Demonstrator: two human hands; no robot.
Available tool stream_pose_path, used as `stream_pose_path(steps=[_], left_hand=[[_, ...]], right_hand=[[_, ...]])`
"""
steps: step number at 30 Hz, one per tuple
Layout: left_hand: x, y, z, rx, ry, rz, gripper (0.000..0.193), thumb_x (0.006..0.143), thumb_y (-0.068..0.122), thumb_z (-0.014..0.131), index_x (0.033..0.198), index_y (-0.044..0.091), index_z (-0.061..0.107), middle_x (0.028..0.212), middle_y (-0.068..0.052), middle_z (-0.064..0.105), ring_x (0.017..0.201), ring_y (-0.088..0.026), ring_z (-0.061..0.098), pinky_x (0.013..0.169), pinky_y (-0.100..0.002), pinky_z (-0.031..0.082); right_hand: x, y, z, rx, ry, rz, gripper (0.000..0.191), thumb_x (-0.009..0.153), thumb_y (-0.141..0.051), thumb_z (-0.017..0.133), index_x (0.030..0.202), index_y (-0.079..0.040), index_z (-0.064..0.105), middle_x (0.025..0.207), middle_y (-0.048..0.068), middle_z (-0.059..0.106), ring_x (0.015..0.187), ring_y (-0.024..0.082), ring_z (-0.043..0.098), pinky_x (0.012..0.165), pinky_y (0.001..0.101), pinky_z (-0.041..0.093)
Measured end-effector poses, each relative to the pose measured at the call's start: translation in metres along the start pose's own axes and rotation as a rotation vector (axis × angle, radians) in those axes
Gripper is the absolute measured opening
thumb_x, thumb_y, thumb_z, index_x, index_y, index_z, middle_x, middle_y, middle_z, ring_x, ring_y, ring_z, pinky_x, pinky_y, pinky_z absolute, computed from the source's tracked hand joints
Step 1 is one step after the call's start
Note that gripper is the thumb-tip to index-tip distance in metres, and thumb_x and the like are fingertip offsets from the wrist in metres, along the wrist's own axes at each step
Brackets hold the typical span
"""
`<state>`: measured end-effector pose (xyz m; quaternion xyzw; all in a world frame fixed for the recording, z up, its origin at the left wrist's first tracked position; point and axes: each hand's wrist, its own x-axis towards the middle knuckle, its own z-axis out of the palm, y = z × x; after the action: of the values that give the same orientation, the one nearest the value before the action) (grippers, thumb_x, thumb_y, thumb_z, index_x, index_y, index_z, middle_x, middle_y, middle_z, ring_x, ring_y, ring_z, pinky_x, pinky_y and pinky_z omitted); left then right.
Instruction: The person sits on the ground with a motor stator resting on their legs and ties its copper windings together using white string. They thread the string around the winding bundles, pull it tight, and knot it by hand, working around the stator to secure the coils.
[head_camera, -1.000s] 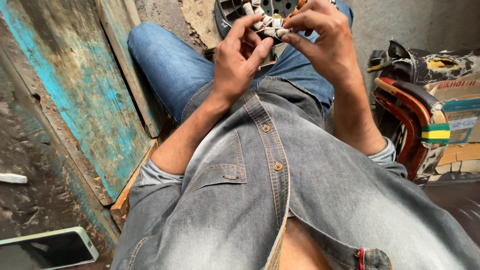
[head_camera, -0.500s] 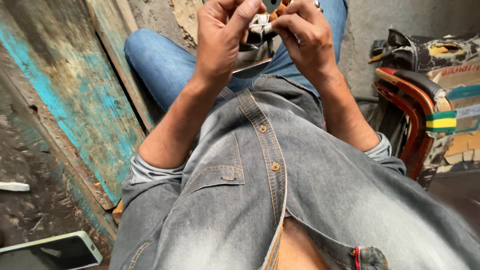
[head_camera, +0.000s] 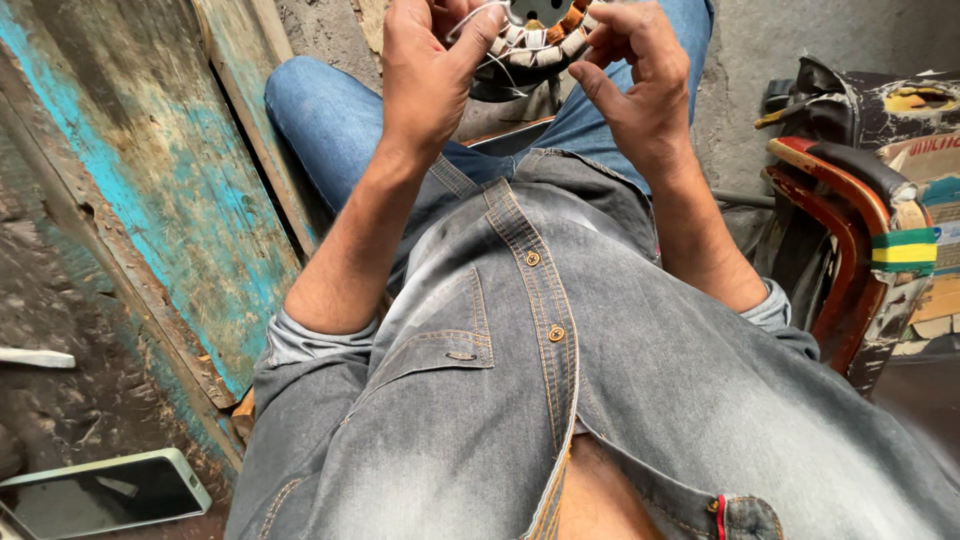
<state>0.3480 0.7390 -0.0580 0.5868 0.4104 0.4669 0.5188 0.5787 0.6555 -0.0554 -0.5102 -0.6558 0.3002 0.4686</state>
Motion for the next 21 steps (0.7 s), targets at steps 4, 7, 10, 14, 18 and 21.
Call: stream_pose_path(steps=[4,7,10,14,18,21], left_hand=[[0.005,0.001,-0.006,0.066,0.007,0.012,0.019,0.097,0.013,0.079,0.094,0.003,0.064,0.082,0.000,0.061,0.072,-0.007,0.053,0.064,-0.028,0.047],[0.009,0.007,-0.011,0.267,-0.054,0.018,0.026,0.093,0.020,0.083,0.097,0.002,0.065,0.068,0.000,0.058,0.058,-0.009,0.056,0.053,-0.027,0.045],[0.015,0.011,-0.012,0.427,-0.138,0.144,0.018,0.096,0.018,0.082,0.106,0.004,0.076,0.062,-0.006,0.059,0.054,-0.016,0.056,0.054,-0.034,0.044],[0.021,0.012,-0.012,0.401,-0.057,0.349,0.008,0.102,0.014,0.074,0.107,0.008,0.075,0.093,-0.006,0.076,0.078,-0.017,0.074,0.069,-0.032,0.058],[0.023,0.010,-0.014,0.446,-0.028,0.357,0.006,0.099,0.013,0.075,0.102,0.008,0.075,0.088,-0.006,0.076,0.075,-0.020,0.074,0.067,-0.035,0.057],[0.029,0.008,-0.014,0.503,-0.024,0.408,0.006,0.098,0.014,0.076,0.100,0.009,0.075,0.087,-0.006,0.076,0.075,-0.020,0.074,0.066,-0.035,0.056]], right_hand=[[0.005,-0.007,0.003,-0.169,-0.020,-0.044,0.033,0.104,0.001,0.085,0.132,-0.003,0.068,0.121,0.009,0.061,0.103,0.017,0.065,0.093,0.0294,0.057],[0.013,-0.012,0.009,-0.284,-0.052,-0.050,0.032,0.099,0.001,0.087,0.127,-0.004,0.073,0.114,0.009,0.060,0.100,0.020,0.062,0.090,0.0328,0.054],[0.024,-0.013,0.015,-0.302,-0.071,-0.064,0.028,0.098,0.003,0.084,0.122,-0.005,0.072,0.110,0.007,0.061,0.103,0.019,0.063,0.096,0.0335,0.054],[0.029,-0.016,0.020,-0.239,-0.074,-0.035,0.031,0.097,0.004,0.084,0.124,-0.005,0.073,0.112,0.007,0.061,0.104,0.019,0.063,0.095,0.0326,0.054],[0.028,-0.018,0.026,-0.231,-0.065,-0.003,0.031,0.095,0.004,0.084,0.123,-0.004,0.073,0.114,0.008,0.061,0.103,0.019,0.061,0.092,0.0320,0.054],[0.031,-0.015,0.031,-0.236,-0.055,-0.040,0.028,0.097,0.004,0.085,0.122,-0.004,0.074,0.113,0.008,0.062,0.104,0.019,0.062,0.092,0.0321,0.053]])
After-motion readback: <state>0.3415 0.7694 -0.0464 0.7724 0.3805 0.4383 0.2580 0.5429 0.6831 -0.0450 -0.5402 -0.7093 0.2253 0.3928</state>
